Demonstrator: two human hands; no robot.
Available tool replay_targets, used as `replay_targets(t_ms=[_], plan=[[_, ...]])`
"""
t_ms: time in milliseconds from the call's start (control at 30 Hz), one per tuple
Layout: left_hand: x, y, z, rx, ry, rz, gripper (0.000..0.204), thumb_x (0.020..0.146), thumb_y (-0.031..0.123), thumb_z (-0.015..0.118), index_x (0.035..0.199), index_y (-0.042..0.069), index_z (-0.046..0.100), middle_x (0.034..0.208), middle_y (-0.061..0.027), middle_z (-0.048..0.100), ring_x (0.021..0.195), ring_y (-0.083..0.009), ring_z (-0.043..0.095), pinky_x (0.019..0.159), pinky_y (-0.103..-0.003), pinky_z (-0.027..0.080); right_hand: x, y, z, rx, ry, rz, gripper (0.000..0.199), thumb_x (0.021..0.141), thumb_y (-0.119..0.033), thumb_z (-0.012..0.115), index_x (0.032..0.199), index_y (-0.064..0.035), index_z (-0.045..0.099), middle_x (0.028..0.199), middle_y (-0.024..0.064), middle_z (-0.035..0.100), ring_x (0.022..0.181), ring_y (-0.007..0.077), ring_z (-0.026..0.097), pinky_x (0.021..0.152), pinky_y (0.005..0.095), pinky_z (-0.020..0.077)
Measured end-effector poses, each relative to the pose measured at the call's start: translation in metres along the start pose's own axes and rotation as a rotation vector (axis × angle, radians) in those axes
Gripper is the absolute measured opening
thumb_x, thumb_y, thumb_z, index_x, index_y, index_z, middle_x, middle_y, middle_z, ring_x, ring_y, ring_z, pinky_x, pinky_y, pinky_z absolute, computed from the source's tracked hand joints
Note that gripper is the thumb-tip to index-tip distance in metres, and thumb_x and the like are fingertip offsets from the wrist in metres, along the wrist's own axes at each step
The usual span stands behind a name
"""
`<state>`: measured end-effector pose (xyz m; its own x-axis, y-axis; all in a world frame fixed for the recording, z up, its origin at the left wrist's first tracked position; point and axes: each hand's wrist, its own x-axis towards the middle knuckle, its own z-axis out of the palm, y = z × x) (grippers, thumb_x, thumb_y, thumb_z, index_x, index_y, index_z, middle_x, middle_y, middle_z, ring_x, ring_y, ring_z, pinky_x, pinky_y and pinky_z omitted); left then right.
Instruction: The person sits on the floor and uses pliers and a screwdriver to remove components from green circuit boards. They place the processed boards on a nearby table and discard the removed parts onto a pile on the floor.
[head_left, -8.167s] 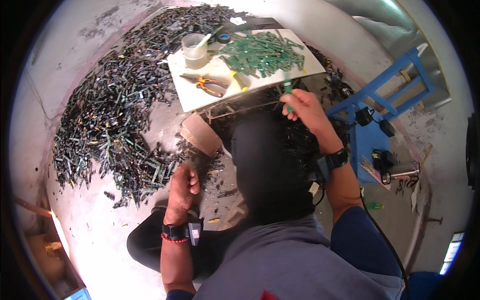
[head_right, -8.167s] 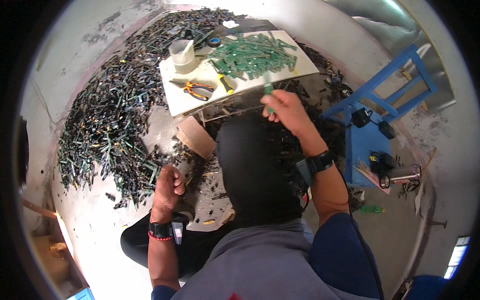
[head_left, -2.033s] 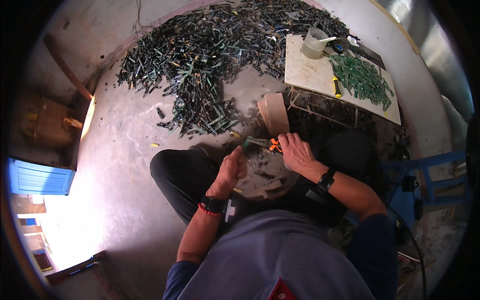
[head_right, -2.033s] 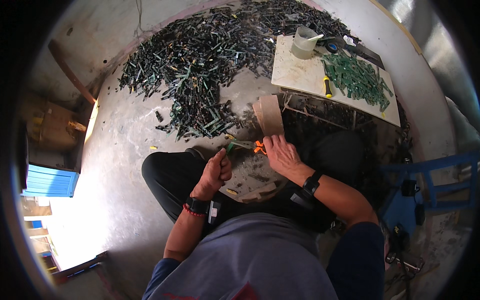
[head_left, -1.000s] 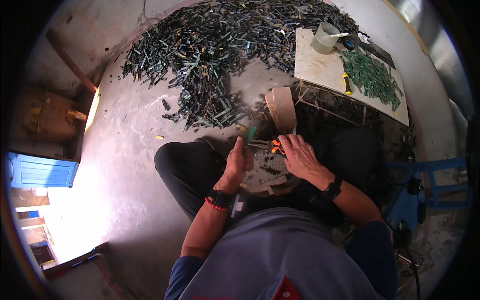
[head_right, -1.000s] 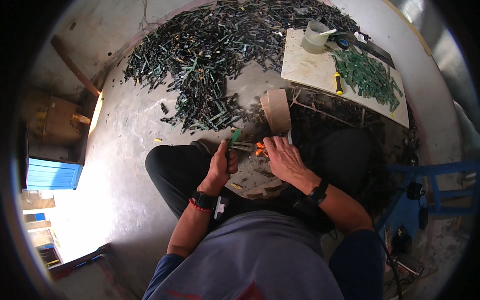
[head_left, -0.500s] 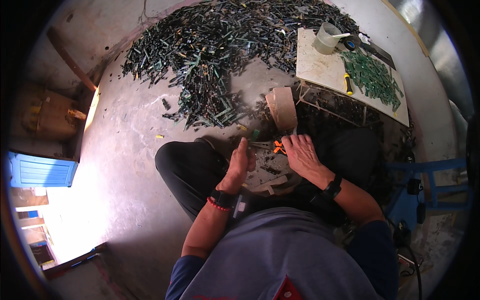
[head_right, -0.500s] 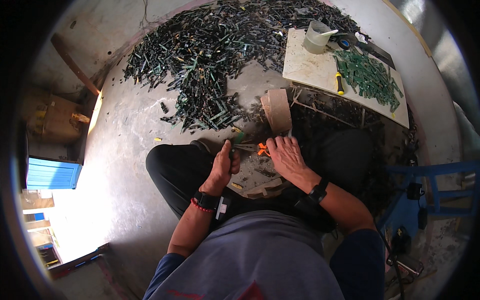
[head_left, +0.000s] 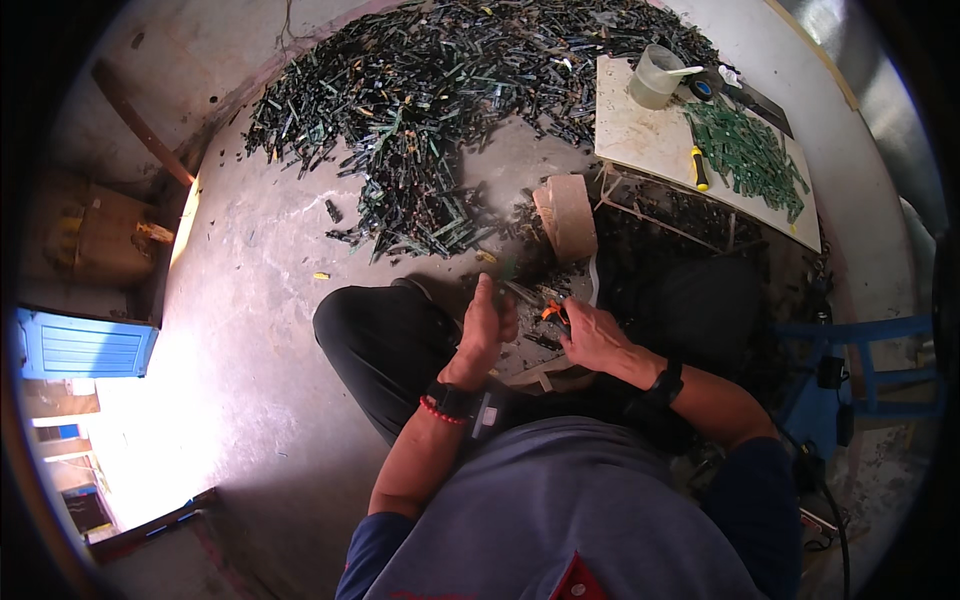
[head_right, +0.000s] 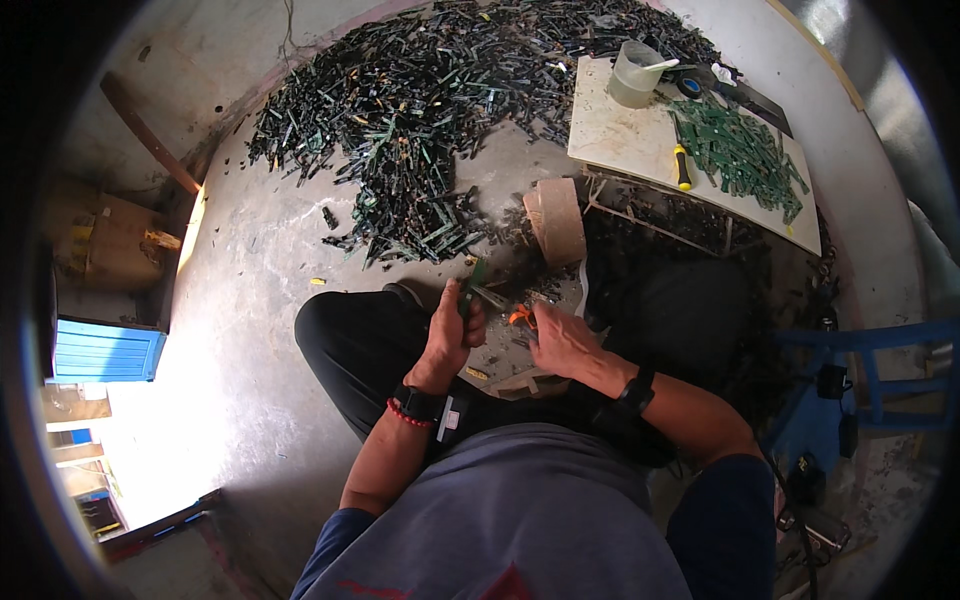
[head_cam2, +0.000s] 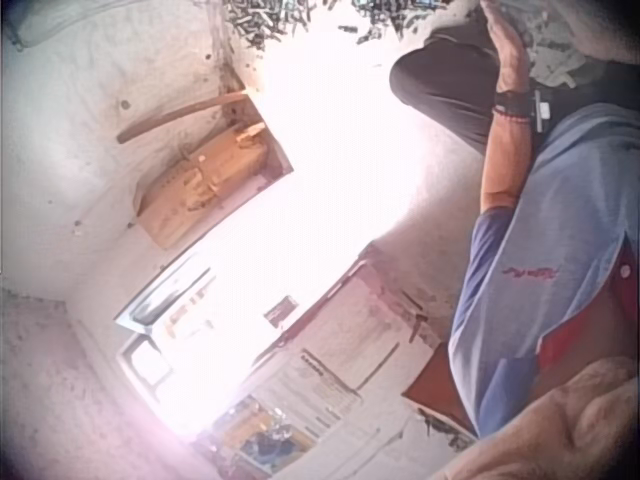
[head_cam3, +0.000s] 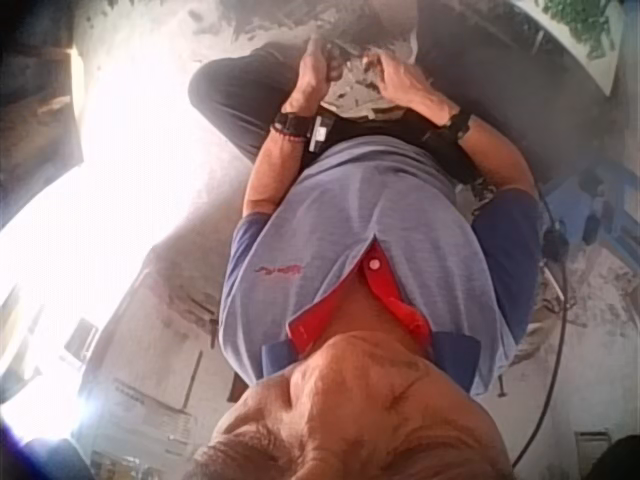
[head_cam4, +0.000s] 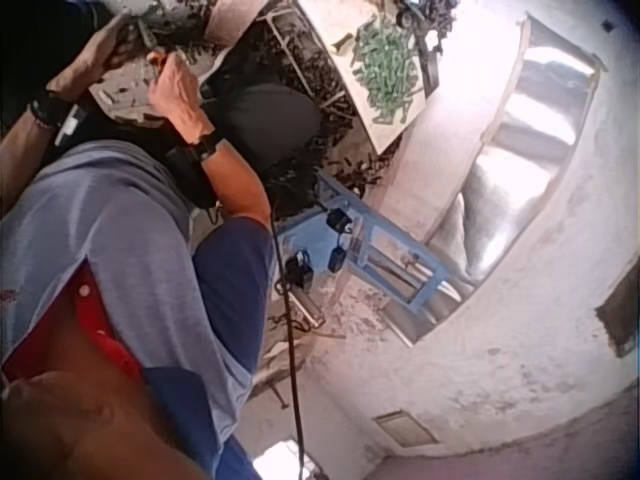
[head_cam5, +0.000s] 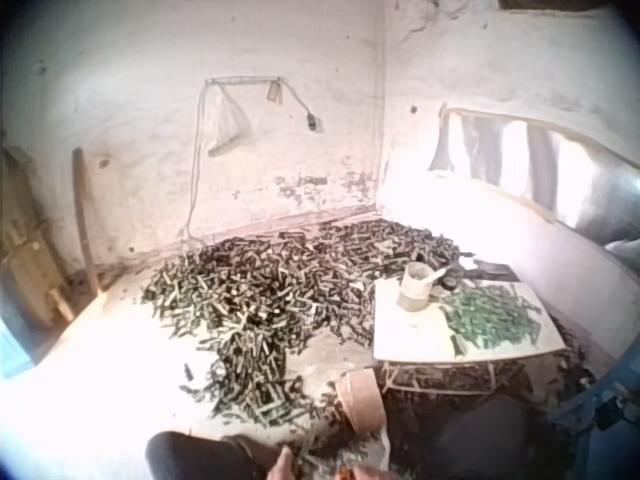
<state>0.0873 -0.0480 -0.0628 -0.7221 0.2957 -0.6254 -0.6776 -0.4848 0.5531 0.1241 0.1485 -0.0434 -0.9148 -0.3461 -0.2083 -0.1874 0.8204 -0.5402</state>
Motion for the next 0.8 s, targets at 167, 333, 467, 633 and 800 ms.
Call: replay_targets(t_ms=[167,333,467,633,800], plan=[[-0.002,0.003,0.000,-0.069,-0.101,-0.040,0.048,0.096,0.052,0.032,0.074,0.010,0.044,0.056,0.0019,0.031,0.043,-0.0109,0.027,0.041,-0.025,0.022,0.005,0.004,-0.003,-0.109,0.170,-0.104,0.040,0.072,-0.012,0.069,0.099,0.0003,0.043,0.088,0.0199,0.054,0.078,0.0368,0.058,0.064,0.0439,0.0480],[0.000,0.004,-0.004,-0.078,-0.178,-0.102,0.046,0.097,0.048,0.032,0.074,0.011,0.044,0.056,0.0010,0.032,0.044,-0.0116,0.029,0.041,-0.026,0.024,0.010,0.006,-0.008,-0.149,0.254,-0.114,0.044,0.069,-0.010,0.071,0.102,-0.0008,0.043,0.089,0.0183,0.053,0.080,0.0357,0.057,0.065,0.0427,0.0478],[-0.004,0.007,0.001,-0.072,-0.197,-0.092,0.045,0.098,0.048,0.032,0.073,0.012,0.042,0.058,0.0010,0.034,0.045,-0.0110,0.027,0.042,-0.025,0.023,0.013,0.006,-0.012,-0.135,0.289,-0.094,0.041,0.069,-0.007,0.068,0.101,-0.0005,0.044,0.089,0.0183,0.053,0.081,0.0363,0.056,0.066,0.0431,0.0471],[-0.008,0.009,0.005,-0.126,-0.246,-0.097,0.043,0.097,0.048,0.034,0.073,0.013,0.043,0.058,0.0014,0.034,0.044,-0.0111,0.027,0.043,-0.025,0.023,0.012,0.003,-0.015,-0.150,0.299,-0.082,0.040,0.069,-0.007,0.068,0.101,-0.0005,0.044,0.089,0.0186,0.053,0.080,0.0366,0.056,0.065,0.0435,0.0472],[-0.007,0.008,0.003,-0.193,-0.332,-0.085,0.045,0.096,0.051,0.037,0.072,0.014,0.043,0.059,0.0018,0.033,0.044,-0.0107,0.026,0.045,-0.025,0.024,0.015,0.007,-0.009,-0.196,0.301,-0.083,0.044,0.068,-0.009,0.071,0.101,-0.0018,0.043,0.088,0.0183,0.053,0.080,0.0344,0.057,0.065,0.0422,0.0477]])
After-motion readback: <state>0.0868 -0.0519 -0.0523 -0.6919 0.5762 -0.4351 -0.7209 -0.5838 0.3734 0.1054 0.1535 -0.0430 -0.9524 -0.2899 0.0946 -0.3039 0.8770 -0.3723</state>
